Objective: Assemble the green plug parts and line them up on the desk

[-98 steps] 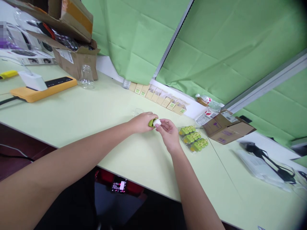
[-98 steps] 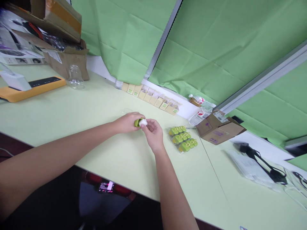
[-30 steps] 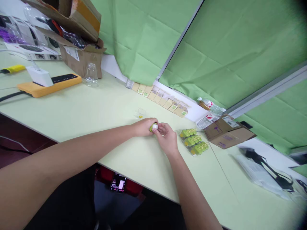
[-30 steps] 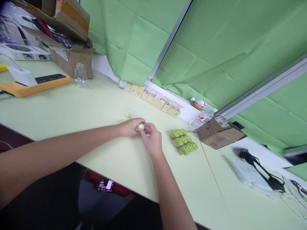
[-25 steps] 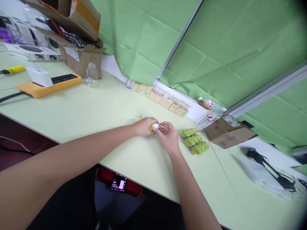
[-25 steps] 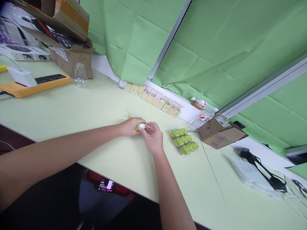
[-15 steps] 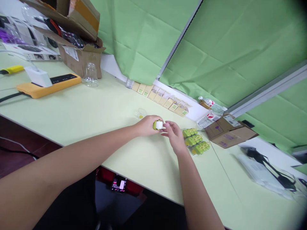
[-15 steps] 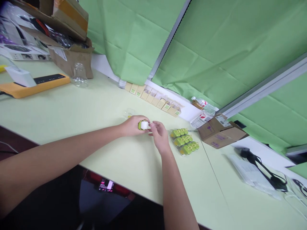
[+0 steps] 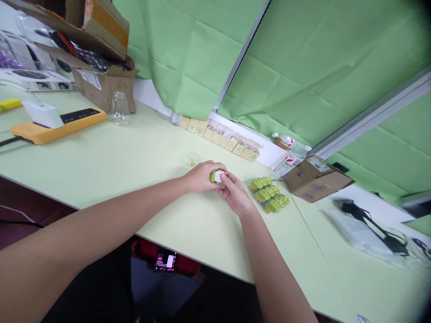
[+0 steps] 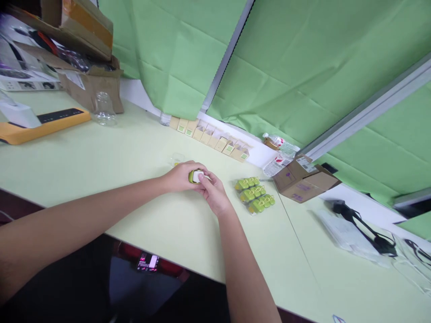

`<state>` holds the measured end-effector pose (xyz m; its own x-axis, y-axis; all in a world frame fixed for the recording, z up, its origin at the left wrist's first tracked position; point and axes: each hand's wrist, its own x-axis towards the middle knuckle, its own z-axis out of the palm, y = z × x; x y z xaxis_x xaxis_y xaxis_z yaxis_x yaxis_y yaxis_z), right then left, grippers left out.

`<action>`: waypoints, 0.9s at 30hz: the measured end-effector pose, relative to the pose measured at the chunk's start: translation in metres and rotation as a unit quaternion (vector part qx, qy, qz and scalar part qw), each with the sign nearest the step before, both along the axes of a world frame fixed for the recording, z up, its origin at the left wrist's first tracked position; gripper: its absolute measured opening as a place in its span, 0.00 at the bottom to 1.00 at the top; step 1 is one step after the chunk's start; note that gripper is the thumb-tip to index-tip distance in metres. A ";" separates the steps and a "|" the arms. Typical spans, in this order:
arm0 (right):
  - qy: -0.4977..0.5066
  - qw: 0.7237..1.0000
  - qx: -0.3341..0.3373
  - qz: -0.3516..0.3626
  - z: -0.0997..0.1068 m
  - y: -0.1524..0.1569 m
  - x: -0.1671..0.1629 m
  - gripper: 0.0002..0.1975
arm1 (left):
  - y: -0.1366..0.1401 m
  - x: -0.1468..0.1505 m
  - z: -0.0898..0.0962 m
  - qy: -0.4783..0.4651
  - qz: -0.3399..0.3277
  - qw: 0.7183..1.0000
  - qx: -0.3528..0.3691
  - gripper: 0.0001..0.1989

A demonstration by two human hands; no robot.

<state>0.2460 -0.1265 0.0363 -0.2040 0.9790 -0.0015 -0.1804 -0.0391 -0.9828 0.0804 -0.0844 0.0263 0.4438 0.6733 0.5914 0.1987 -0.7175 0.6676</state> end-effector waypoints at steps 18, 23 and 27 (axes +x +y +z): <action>0.038 0.998 -0.052 -0.021 -0.006 0.006 -0.005 0.13 | -0.004 0.000 0.007 0.033 0.013 0.997 0.062 0.12; 0.010 0.999 -0.041 0.024 -0.006 0.005 -0.006 0.10 | -0.009 0.003 0.010 -0.007 0.014 0.997 0.079 0.12; 0.019 0.999 -0.030 0.003 -0.004 0.005 -0.006 0.12 | -0.011 0.005 0.009 -0.026 0.018 0.995 0.093 0.13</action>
<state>0.2401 -0.1217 0.0324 -0.2113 0.9760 -0.0519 -0.2176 -0.0988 -0.9710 0.0857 -0.0953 0.0349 0.3869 0.5647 0.7290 0.1963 -0.8229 0.5332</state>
